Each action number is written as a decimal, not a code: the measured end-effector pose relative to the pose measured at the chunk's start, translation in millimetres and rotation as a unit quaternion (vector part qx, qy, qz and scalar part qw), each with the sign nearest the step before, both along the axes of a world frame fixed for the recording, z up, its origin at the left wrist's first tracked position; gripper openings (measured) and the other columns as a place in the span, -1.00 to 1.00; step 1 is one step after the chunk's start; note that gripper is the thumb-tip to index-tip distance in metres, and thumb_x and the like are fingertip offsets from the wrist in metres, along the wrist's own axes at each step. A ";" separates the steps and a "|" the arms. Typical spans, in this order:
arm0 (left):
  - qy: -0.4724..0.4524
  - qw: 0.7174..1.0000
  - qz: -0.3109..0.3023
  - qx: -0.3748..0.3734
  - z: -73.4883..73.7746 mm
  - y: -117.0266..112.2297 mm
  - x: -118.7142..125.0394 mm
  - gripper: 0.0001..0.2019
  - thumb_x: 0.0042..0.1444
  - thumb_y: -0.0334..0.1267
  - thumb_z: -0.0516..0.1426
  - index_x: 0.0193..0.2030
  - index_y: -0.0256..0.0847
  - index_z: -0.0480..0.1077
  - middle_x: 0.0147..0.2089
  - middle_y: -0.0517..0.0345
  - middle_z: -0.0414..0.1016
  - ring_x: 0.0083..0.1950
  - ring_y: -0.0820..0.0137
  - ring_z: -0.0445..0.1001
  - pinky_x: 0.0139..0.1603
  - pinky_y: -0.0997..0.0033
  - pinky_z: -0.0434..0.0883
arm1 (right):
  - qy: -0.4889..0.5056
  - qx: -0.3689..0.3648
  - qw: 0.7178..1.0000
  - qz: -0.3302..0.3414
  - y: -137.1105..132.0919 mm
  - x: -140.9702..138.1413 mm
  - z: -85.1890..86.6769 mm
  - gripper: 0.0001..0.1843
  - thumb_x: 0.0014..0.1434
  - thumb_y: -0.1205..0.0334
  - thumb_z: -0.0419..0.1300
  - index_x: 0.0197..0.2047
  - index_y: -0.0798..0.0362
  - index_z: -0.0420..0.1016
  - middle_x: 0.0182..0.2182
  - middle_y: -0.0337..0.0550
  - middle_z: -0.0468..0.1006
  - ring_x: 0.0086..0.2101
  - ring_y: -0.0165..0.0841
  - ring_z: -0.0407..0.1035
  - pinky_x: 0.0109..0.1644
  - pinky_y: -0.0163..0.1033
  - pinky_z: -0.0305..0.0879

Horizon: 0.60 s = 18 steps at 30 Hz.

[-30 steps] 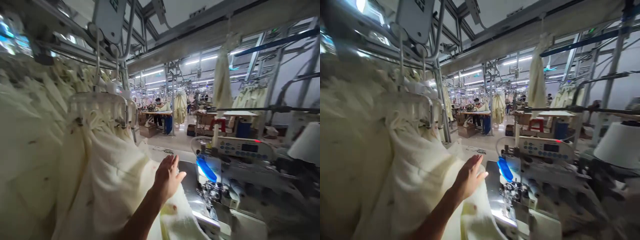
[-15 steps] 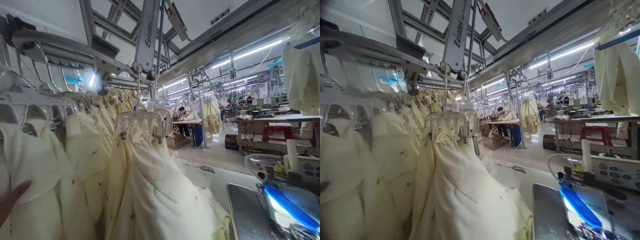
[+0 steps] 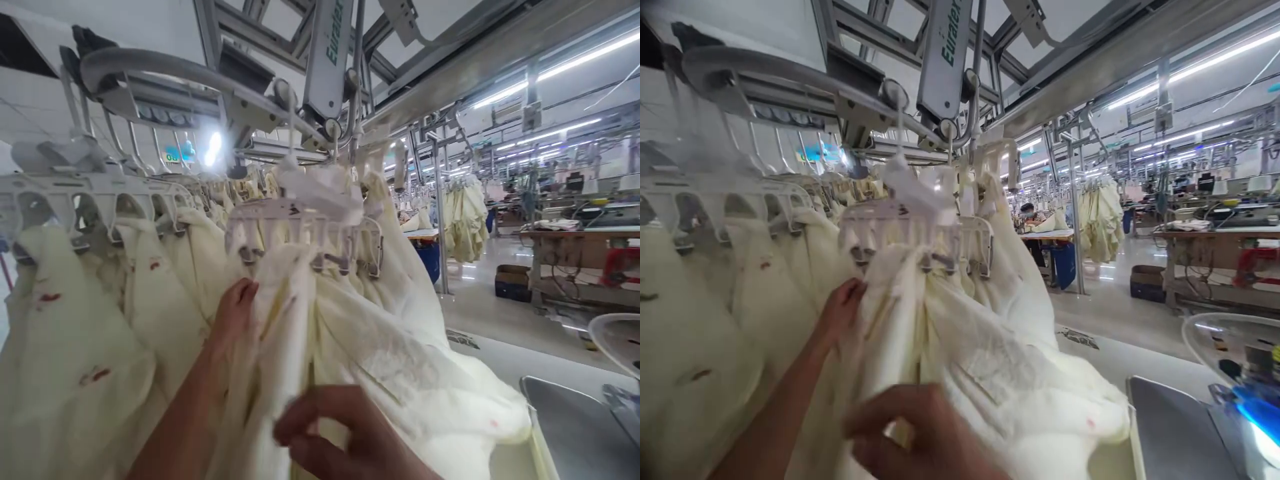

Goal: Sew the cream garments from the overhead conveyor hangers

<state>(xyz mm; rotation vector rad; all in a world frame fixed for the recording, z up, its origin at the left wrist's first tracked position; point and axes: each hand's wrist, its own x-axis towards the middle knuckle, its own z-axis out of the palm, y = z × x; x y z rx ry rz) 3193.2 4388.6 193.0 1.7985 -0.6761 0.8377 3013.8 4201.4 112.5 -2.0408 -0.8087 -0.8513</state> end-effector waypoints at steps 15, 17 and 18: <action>-0.019 0.995 0.002 0.094 21.0 17.9 -23.1 -0.70 -0.05 -0.03 0.14 -0.24 -0.16 0.30 -0.32 0.23 0.41 -0.39 0.43 0.34 -0.34 0.51 0.25 | 0.078 0.150 0.977 -0.127 21.9 106.8 10.6 -0.78 0.11 0.17 0.14 -0.20 0.11 0.40 -0.43 -0.16 0.47 -0.43 -0.31 0.36 -0.30 -0.24 0.27; -0.065 0.987 0.079 0.126 22.8 26.3 -20.7 -0.77 0.04 -0.06 0.06 -0.35 -0.19 0.33 -0.44 0.24 0.35 -0.43 0.43 0.30 -0.36 0.51 0.21 | 0.125 0.123 0.981 -0.083 34.1 106.2 5.0 -0.76 0.04 0.09 0.21 -0.32 0.10 0.43 -0.53 -0.23 0.44 -0.50 -0.35 0.34 -0.43 -0.32 0.23; -0.066 0.989 0.080 0.110 25.3 29.1 -18.4 -0.76 0.06 -0.06 0.03 -0.39 -0.20 0.32 -0.50 0.25 0.31 -0.45 0.44 0.28 -0.39 0.51 0.20 | 0.147 0.116 0.980 -0.070 40.9 108.2 1.2 -0.74 0.00 0.06 0.24 -0.37 0.10 0.42 -0.55 -0.24 0.43 -0.52 -0.35 0.33 -0.48 -0.34 0.21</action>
